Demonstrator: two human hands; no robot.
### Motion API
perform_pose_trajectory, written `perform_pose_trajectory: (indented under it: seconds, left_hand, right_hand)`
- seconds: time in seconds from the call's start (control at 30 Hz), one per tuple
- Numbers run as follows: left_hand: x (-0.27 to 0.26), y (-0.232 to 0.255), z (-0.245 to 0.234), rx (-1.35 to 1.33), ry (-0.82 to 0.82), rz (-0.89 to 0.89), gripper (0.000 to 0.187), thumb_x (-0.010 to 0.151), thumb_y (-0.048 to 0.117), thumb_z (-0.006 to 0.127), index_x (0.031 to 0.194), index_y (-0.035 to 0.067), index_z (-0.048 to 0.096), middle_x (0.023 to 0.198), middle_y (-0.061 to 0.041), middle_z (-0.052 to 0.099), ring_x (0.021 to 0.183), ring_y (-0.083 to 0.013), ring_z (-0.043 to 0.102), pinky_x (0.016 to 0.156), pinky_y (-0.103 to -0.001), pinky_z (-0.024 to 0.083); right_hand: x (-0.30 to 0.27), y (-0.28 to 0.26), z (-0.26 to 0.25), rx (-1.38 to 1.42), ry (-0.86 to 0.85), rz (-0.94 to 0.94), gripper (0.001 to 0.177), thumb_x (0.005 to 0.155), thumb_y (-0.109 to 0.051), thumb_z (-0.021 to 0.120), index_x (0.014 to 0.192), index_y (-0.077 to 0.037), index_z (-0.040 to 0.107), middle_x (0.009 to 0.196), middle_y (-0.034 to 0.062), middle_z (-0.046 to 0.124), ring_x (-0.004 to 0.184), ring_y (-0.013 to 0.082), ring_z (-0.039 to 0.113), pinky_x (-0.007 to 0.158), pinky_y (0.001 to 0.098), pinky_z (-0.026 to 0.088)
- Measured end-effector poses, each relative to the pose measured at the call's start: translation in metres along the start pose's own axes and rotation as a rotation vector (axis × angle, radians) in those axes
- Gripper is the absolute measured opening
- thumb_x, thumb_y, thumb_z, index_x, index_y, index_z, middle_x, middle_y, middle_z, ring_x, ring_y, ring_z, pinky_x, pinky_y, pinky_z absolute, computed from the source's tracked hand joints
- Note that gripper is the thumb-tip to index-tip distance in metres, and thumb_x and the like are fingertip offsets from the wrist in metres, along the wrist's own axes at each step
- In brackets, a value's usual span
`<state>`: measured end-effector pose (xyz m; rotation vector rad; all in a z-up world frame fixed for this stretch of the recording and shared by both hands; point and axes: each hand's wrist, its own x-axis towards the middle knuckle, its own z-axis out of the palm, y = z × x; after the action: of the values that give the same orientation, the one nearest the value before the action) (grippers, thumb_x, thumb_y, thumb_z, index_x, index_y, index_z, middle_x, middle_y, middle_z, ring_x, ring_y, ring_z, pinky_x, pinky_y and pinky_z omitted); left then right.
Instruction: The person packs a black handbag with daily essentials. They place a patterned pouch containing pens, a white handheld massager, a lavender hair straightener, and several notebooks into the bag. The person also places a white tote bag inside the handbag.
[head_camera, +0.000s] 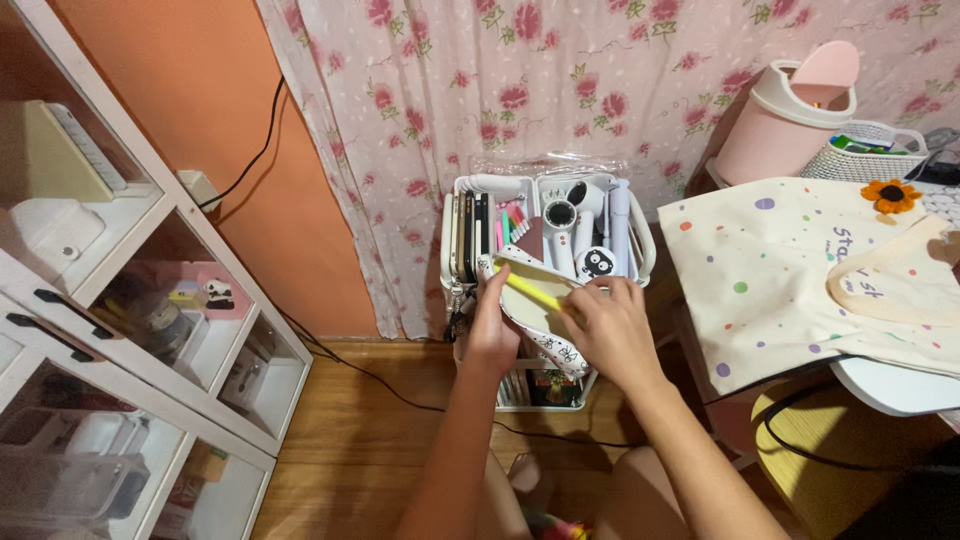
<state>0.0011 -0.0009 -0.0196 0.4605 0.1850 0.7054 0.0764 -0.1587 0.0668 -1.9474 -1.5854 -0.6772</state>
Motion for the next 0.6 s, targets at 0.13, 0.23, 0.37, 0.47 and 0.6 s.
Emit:
perform_pose_trajectory:
  seconds: [0.13, 0.23, 0.37, 0.47, 0.6]
  left_hand:
    - [0.001, 0.004, -0.007, 0.018, 0.083, -0.058, 0.044, 0.102, 0.040, 0.052, 0.132, 0.009, 0.056, 0.126, -0.009, 0.066, 0.115, -0.0218, 0.063, 0.101, -0.037, 0.049]
    - [0.002, 0.006, -0.013, -0.038, 0.004, -0.034, 0.043, 0.104, 0.040, 0.051, 0.129, 0.005, 0.058, 0.121, -0.010, 0.068, 0.112, -0.0226, 0.064, 0.101, -0.038, 0.050]
    - [0.008, 0.011, -0.025, -0.061, 0.014, -0.035, 0.041, 0.104, 0.039, 0.051, 0.125, 0.005, 0.060, 0.116, -0.011, 0.069, 0.107, -0.0230, 0.066, 0.098, -0.038, 0.052]
    - [0.010, 0.018, -0.040, -0.012, -0.020, 0.010, 0.040, 0.104, 0.039, 0.053, 0.122, 0.005, 0.060, 0.113, -0.012, 0.069, 0.104, -0.0234, 0.067, 0.095, -0.040, 0.054]
    - [0.014, 0.030, -0.054, -0.043, 0.081, -0.034, 0.035, 0.103, 0.039, 0.057, 0.118, 0.008, 0.061, 0.109, -0.011, 0.068, 0.100, -0.0241, 0.067, 0.090, -0.041, 0.056]
  right_hand:
    - [-0.001, 0.007, 0.004, 0.185, -0.166, 0.024, 0.017, 0.080, -0.022, 0.080, 0.088, -0.008, 0.077, 0.087, 0.0084, 0.073, 0.097, 0.0309, 0.061, 0.092, 0.0442, 0.045]
    - [-0.002, 0.012, 0.014, 0.429, -0.204, 0.174, 0.016, 0.086, -0.019, 0.075, 0.096, -0.006, 0.079, 0.089, 0.0063, 0.074, 0.087, 0.0230, 0.066, 0.081, 0.0380, 0.052]
    - [-0.002, 0.019, 0.031, 0.834, -0.350, 0.560, 0.020, 0.093, -0.017, 0.068, 0.106, -0.007, 0.077, 0.085, -0.0009, 0.077, 0.075, 0.0080, 0.068, 0.071, 0.0257, 0.054]
    - [0.000, 0.027, 0.045, 1.081, -0.368, 0.793, 0.021, 0.098, -0.017, 0.069, 0.111, -0.004, 0.079, 0.075, 0.0070, 0.066, 0.056, 0.0161, 0.051, 0.054, 0.0322, 0.039]
    - [0.015, 0.044, 0.072, 1.084, -0.188, 0.585, 0.017, 0.099, -0.015, 0.068, 0.107, -0.004, 0.078, 0.085, 0.0032, 0.073, 0.075, 0.0084, 0.063, 0.072, 0.0243, 0.051]
